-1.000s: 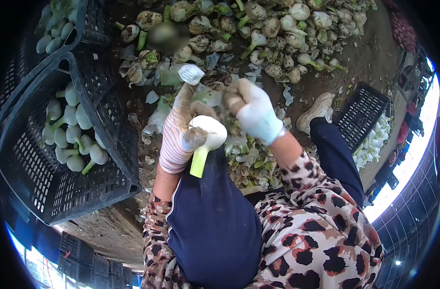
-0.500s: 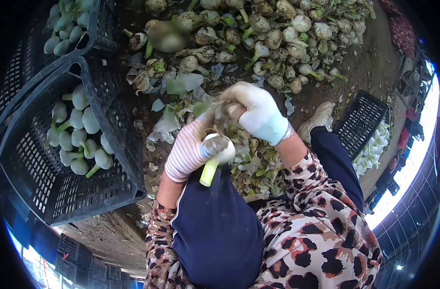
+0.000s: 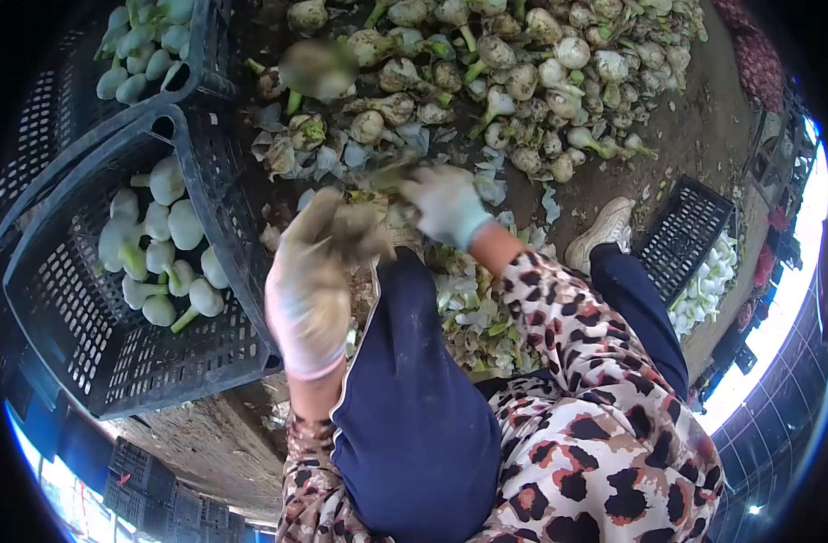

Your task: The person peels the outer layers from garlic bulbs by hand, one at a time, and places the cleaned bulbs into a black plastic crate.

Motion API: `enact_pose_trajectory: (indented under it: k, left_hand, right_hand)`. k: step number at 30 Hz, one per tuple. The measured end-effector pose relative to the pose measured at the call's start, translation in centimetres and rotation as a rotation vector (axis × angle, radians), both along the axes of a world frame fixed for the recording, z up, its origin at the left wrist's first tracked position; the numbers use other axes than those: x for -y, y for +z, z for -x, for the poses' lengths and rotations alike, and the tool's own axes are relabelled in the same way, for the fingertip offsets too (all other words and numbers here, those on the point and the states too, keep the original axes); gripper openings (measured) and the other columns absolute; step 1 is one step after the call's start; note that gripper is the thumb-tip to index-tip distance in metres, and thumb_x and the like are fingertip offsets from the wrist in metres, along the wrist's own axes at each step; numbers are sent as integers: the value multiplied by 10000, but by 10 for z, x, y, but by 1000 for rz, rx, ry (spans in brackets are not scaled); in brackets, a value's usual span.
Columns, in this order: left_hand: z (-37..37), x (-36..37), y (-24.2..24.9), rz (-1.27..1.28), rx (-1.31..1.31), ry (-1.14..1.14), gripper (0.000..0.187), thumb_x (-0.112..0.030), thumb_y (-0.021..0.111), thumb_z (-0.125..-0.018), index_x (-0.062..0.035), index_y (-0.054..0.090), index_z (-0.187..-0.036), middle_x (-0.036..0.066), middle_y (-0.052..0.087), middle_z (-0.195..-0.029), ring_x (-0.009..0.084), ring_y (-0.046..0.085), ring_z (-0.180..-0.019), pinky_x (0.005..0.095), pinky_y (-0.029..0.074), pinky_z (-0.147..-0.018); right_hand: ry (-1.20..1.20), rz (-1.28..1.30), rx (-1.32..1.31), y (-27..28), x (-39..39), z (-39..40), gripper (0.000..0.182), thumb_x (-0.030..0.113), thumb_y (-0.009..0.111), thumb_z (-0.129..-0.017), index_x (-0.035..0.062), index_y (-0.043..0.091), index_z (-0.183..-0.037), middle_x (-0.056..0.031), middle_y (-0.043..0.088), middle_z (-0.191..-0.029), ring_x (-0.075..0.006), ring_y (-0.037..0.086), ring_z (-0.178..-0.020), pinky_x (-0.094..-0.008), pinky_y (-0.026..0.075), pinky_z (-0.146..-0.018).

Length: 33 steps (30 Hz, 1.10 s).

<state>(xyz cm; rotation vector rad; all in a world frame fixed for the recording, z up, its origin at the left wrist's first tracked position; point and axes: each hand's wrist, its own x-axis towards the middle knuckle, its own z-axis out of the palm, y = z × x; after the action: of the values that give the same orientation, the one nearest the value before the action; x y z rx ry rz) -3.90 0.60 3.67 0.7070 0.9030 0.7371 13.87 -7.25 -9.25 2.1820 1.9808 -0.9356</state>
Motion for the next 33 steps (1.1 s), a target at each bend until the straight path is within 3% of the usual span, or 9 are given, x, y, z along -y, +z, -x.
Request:
enact_pose_trajectory:
  k: [3,5,11,13,15,18,21,27,33]
  left_hand:
    - [-3,-6,-72,-295,-586,-72,501,-160,637,-952,22,496,-1397,165,639,-1246,302,655,-1080,371,534,-868]
    - [-8,-18,-111,-900,-1255,-207,635,-229,718,-891,7,465,-1424,223,584,-1327,398,578,-1205,463,485,-972]
    - [-28,-16,-185,-541,-1283,-375,902,-361,743,-813,-40,305,-1533,351,338,-1498,460,358,-1396,459,373,-1128]
    - [-52,18,-151,-788,-1295,-603,781,-405,749,-795,-37,484,-1432,327,491,-1388,422,478,-1317,428,425,-1075]
    - [-66,14,-124,-457,-722,-1215,594,-408,737,-791,-41,653,-1250,258,646,-1203,358,610,-1167,406,474,-1008]
    - [-52,32,-128,-419,-227,-1039,440,-397,707,-823,-46,726,-1087,188,714,-1012,322,679,-990,399,507,-933]
    - [-36,12,-105,-323,-467,-1018,391,-366,664,-871,-50,719,-1095,180,709,-1030,323,672,-988,407,502,-921]
    - [2,3,-122,-475,-894,-80,684,-67,770,-766,3,499,-1390,224,605,-1257,349,629,-1081,401,488,-987]
    - [-1,-8,-85,-291,-444,-262,877,-83,847,-722,-26,398,-1472,182,577,-1326,237,589,-1182,370,496,-1001]
  right_hand:
    - [-96,-77,92,-11,75,-19,393,222,702,-782,144,654,-1165,-86,611,-1245,-324,581,-1136,-494,467,-949]
    - [-48,531,123,25,84,-3,428,220,702,-774,134,648,-1190,-114,608,-1249,-343,573,-1165,-515,445,-1008]
    - [120,767,-172,78,89,-2,449,222,655,-788,72,631,-1211,-213,585,-1248,-381,602,-1150,-510,441,-1057]
    - [33,537,9,88,46,-26,292,158,611,-793,20,649,-1047,-225,632,-1084,-351,660,-1002,-433,563,-841]
    - [-120,-303,55,69,30,-52,232,137,598,-792,25,627,-993,-217,644,-1111,-364,648,-1013,-418,554,-864]
    - [-74,-549,-27,63,-39,-54,476,84,619,-788,94,575,-1262,-180,627,-1185,-343,644,-1042,-429,544,-890]
    - [-136,-47,-242,72,-98,-27,555,101,619,-865,213,518,-1399,-154,623,-1181,-339,638,-1096,-424,544,-896]
    - [30,-65,-131,27,-127,0,398,107,666,-854,108,612,-1248,-153,653,-1052,-280,655,-1021,-387,532,-862]
    - [-719,86,-943,87,-63,-11,337,247,660,-911,-26,633,-1107,-126,669,-936,-197,635,-889,-325,508,-808]
